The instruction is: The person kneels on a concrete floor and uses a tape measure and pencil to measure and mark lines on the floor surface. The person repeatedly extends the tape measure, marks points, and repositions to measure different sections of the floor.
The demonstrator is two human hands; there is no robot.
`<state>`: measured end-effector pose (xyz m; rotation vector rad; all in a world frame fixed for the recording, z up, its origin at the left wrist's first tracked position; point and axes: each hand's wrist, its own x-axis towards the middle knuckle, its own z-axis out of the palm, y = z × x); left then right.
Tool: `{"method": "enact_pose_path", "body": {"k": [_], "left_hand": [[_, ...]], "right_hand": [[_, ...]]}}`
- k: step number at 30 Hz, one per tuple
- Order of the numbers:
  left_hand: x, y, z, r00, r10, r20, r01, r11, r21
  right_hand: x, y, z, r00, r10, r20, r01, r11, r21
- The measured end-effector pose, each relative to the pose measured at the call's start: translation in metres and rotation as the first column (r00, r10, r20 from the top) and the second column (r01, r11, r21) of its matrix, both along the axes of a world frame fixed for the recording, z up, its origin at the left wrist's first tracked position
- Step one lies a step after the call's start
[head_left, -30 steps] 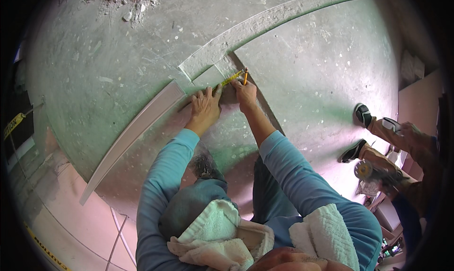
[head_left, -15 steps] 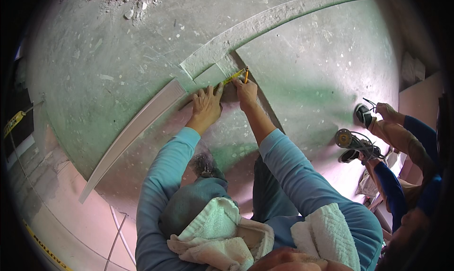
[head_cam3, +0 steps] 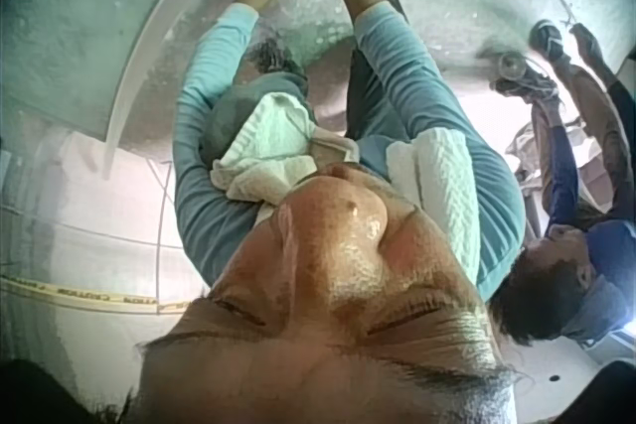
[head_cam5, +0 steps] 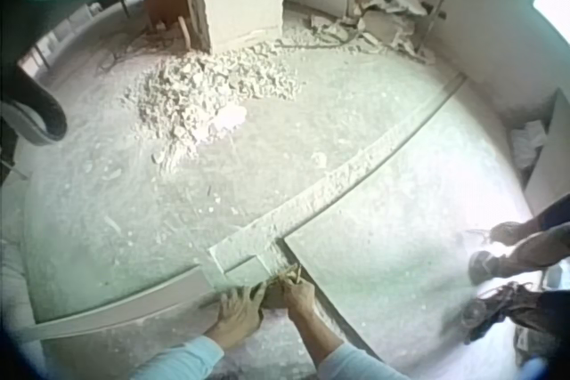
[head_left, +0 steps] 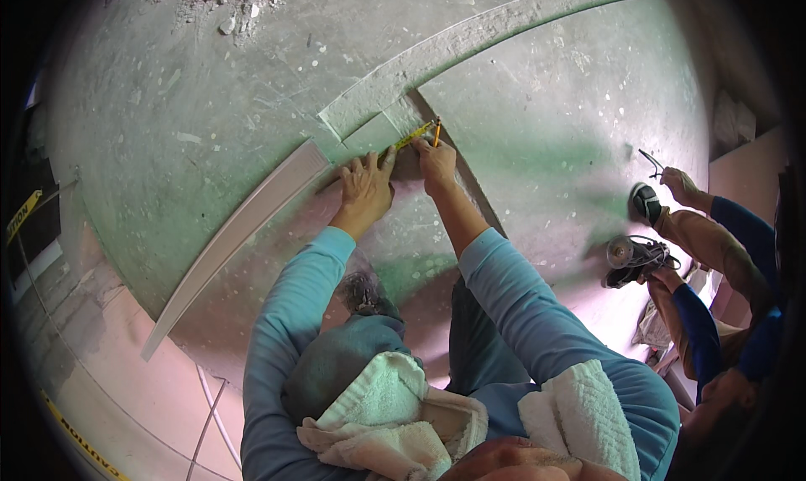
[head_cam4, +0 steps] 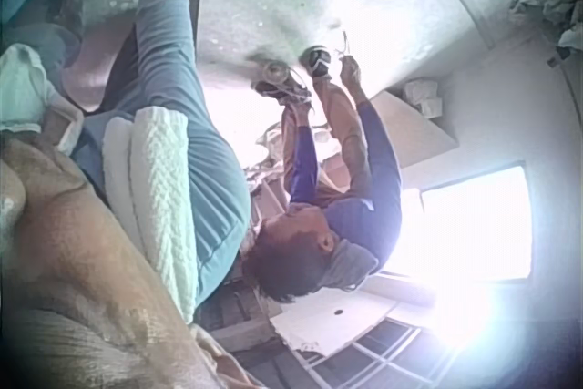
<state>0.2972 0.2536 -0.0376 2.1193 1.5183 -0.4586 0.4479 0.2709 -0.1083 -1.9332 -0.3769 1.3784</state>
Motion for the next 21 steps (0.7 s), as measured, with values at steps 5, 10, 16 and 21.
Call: {"method": "enact_pose_path", "body": {"k": [5,10,16,21], "left_hand": [[-0.0008,-0.0014,-0.0018,1.0,0.019,0.019,-0.02,0.999,0.028],[0.0012,-0.0014,-0.0014,1.0,-0.007,-0.017,0.007,0.999,0.045],[0.0008,0.0006,-0.0028,0.999,-0.018,-0.041,0.019,1.0,0.019],[0.0006,0.0014,-0.0041,0.999,-0.016,-0.046,0.016,1.0,-0.009]], "right_hand": [[-0.0021,0.0002,0.0004,1.0,-0.008,-0.005,0.008,1.0,0.011],[-0.0019,-0.0011,-0.0042,0.998,0.022,0.059,-0.022,1.0,-0.003],[-0.0018,-0.0003,-0.0055,0.993,0.054,0.109,-0.049,0.998,-0.045],[-0.0017,0.0001,0.0005,0.995,0.046,0.094,-0.041,0.998,-0.055]]}}
